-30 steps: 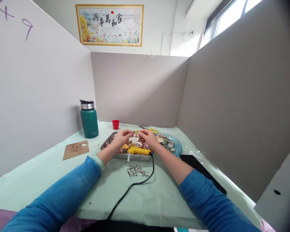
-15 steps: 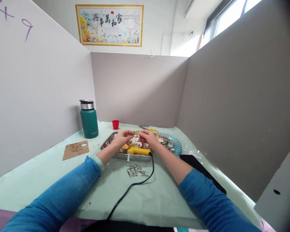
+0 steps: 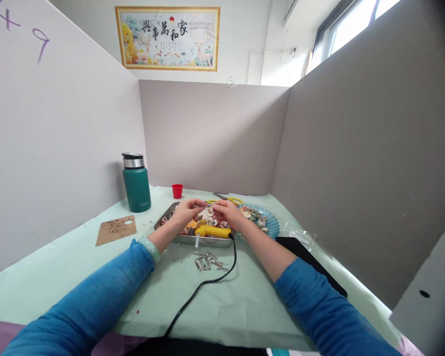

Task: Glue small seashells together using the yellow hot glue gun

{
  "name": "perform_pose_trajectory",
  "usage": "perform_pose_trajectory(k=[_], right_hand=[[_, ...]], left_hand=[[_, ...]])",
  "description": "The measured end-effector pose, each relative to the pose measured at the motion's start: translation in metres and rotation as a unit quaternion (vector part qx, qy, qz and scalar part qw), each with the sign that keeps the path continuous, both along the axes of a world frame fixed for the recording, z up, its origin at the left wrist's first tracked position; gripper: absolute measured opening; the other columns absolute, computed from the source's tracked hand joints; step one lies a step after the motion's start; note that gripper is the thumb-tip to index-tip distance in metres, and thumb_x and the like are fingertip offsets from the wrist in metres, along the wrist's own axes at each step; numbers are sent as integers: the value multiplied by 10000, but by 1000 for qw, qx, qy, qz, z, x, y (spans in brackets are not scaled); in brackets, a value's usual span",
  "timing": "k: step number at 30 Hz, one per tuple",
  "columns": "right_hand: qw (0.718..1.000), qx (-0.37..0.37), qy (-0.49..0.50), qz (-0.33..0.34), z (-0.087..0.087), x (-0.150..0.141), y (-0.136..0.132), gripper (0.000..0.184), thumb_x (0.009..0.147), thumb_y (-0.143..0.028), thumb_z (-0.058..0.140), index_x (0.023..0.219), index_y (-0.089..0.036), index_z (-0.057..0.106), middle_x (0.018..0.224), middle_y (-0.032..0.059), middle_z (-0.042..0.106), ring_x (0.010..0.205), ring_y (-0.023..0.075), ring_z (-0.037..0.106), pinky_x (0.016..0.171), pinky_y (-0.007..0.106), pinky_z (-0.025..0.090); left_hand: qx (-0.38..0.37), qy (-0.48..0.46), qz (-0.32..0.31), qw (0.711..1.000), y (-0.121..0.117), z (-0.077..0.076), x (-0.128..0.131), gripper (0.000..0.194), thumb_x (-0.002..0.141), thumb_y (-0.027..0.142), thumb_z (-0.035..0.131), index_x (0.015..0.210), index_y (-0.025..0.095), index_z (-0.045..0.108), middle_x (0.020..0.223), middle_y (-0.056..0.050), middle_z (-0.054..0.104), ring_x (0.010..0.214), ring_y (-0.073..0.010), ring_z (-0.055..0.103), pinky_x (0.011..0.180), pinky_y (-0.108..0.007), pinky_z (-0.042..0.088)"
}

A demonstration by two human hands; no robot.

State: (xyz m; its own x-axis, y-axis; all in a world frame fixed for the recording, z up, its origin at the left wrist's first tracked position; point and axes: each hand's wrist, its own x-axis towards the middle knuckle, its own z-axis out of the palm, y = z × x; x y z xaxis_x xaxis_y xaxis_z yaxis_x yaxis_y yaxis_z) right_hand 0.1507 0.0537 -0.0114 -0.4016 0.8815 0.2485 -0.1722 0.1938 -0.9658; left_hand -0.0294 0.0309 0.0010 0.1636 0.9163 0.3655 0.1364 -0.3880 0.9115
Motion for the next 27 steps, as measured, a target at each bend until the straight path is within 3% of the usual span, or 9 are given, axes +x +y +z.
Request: perform_pose_trajectory(k=[6, 12, 16, 27], right_hand=[[1000, 7, 5, -30, -2, -2, 2, 278, 633, -390, 708, 723, -157, 585, 668, 1, 629, 498, 79, 540, 401, 173, 388], [999, 1, -5, -36, -4, -2, 3, 298, 632, -399, 702, 745, -167, 553, 562, -26, 587, 458, 86, 527, 404, 183, 383], [999, 5, 0, -42, -3, -2, 3, 297, 629, -396, 699, 747, -166, 553, 561, -26, 589, 451, 83, 518, 401, 184, 371], [999, 36, 11, -32, -6, -2, 4, 296, 625, -376, 726, 747, -156, 572, 610, -34, 582, 511, 82, 552, 428, 177, 392]], left_hand=[[-28, -24, -15, 999, -3, 2, 3, 205, 670, 223, 672, 849, 124, 649, 751, -20, 660, 417, -52, 507, 456, -208, 445], [-83, -112, -41, 989, -9, 5, 6, 206, 650, 149, 706, 832, 113, 616, 773, -48, 674, 733, -169, 676, 694, -286, 547], [-88, -116, -57, 988, -10, 5, 6, 274, 605, 157, 755, 839, 112, 620, 793, -46, 679, 769, -168, 673, 759, -294, 540], [-59, -73, -34, 995, -4, 0, 4, 331, 598, 271, 782, 850, 110, 640, 773, -41, 665, 700, -142, 650, 694, -291, 539]])
